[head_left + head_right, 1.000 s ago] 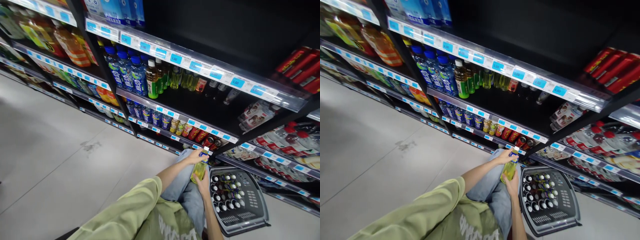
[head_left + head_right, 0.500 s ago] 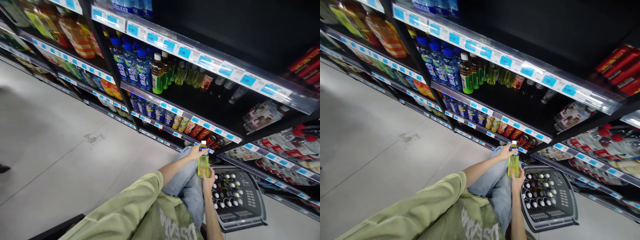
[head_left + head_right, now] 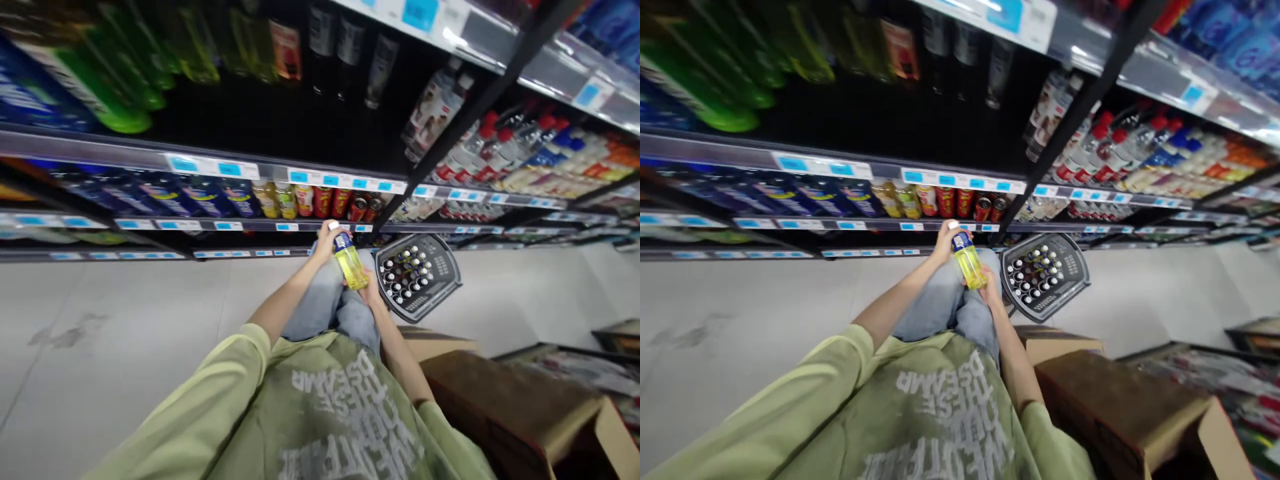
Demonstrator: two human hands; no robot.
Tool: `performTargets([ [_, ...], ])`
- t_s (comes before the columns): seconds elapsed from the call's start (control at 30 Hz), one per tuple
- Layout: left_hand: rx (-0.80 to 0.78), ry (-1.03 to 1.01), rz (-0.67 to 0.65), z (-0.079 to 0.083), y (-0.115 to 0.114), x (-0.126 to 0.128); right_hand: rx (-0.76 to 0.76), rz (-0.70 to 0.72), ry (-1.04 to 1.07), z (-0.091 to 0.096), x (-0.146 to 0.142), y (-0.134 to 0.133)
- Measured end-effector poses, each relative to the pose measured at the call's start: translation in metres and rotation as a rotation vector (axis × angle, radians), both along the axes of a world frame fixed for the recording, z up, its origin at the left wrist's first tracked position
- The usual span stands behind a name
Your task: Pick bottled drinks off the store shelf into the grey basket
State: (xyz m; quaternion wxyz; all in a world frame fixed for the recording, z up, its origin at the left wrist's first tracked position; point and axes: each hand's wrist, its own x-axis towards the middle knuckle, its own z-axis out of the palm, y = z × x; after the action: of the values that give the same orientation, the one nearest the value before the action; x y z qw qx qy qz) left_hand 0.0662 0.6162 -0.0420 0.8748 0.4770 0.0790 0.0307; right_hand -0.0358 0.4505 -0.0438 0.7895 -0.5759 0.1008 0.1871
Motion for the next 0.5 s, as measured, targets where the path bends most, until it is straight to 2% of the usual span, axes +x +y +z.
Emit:
performTargets([
  [0.13,0.040,0.002,0.015,-0.003,-0.001,0.007,0.077,0.024,0.013,-0.004,0.007,-0.005],
  [0.33,0.062,0.005,0.031,0.000,-0.005,0.006,0.084,-0.016,-0.027,-0.014,0.009,-0.007],
  [0.5,0.070,-0.002,0.041,0.001,-0.007,0.006,0.068,-0.107,-0.033,-0.018,0.008,-0.006],
])
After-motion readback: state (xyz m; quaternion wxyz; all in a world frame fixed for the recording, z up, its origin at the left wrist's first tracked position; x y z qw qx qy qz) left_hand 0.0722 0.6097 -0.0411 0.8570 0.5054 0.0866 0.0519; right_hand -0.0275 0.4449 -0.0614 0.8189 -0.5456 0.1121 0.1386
